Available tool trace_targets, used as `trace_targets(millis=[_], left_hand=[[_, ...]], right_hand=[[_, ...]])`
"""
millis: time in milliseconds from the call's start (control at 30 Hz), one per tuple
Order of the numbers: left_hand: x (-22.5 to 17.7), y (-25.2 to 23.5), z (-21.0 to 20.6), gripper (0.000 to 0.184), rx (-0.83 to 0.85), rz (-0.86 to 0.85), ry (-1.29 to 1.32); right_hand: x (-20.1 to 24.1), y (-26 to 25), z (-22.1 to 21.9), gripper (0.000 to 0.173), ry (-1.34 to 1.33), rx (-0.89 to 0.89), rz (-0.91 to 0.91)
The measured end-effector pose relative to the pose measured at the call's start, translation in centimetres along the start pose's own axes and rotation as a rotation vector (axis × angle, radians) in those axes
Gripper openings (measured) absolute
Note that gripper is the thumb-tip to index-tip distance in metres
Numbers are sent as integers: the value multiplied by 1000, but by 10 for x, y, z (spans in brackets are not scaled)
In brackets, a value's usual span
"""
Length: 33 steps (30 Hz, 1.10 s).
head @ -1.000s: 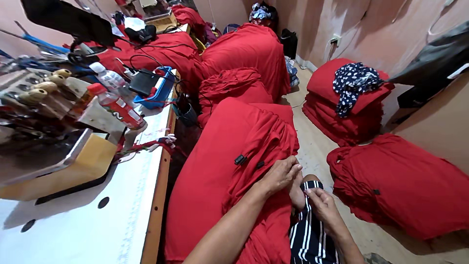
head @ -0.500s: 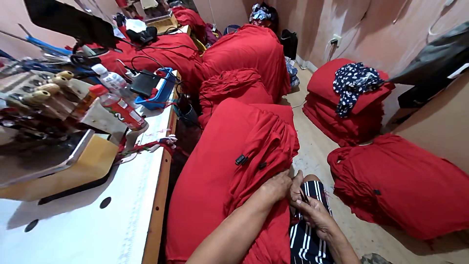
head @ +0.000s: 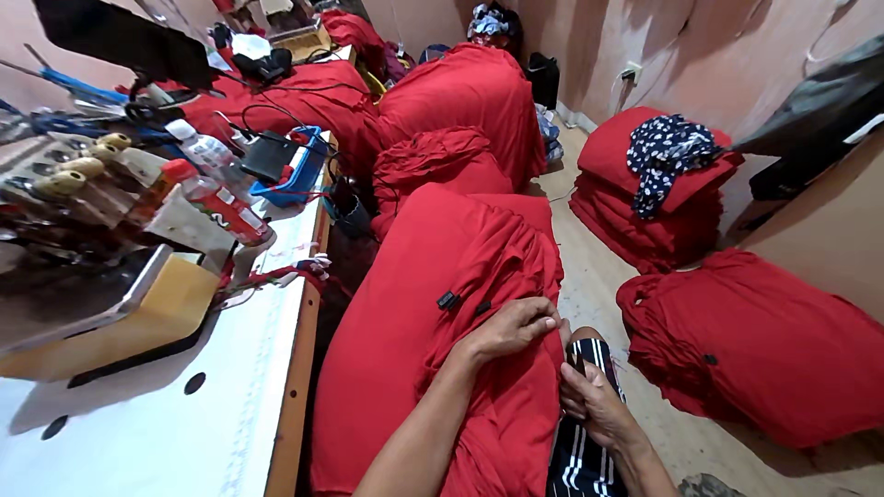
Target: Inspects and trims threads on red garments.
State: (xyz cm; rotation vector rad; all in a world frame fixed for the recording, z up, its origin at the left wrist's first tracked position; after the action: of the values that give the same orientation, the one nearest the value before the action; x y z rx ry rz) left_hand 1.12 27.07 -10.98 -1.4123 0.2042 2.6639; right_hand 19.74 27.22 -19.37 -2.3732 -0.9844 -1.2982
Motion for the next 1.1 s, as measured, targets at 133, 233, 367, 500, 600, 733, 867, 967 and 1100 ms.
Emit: trace_targets(millis=[133,233,367,500,600,733,867,967,1100], left_hand=[[4,4,9,25,-11,32,59],[4,7,11,24,5,45,81],[2,10,14,32,52,71,38],[2,9,14,36,105,74,-80],[1,9,15,39,136,89,-114],[2,10,16,39,139,61,-77],[3,12,17,38,141,49,6],[2,13,18,37,164,59,27],[4,12,18,38,184,40,59]], right_hand=[[6,3,2,22,27,-40,72],[9,5,1,19,66,-18,133],[11,6,-4,19,96,-25,179],[12,6,-5,20,129,-36,203],[12,5,-6,19,135,-34,212],[11,5,-3,14,134,-39,218],[12,6,-5,13,152,-31,244],[14,7,-7,13,206,-49,254],[15,7,-8,14,227,-61,277]])
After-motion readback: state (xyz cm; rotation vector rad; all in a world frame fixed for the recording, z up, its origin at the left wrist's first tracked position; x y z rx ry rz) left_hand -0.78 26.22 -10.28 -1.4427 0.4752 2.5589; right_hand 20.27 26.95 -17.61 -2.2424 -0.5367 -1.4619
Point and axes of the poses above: each hand's wrist, its own y-axis away from the middle knuckle, its own z-axis out of the back of the hand, x = y × z, the point moved 1 cm from there along -y, towards the middle knuckle, and after that the axes turned 6 degrees about z, right-handed, at the moved point
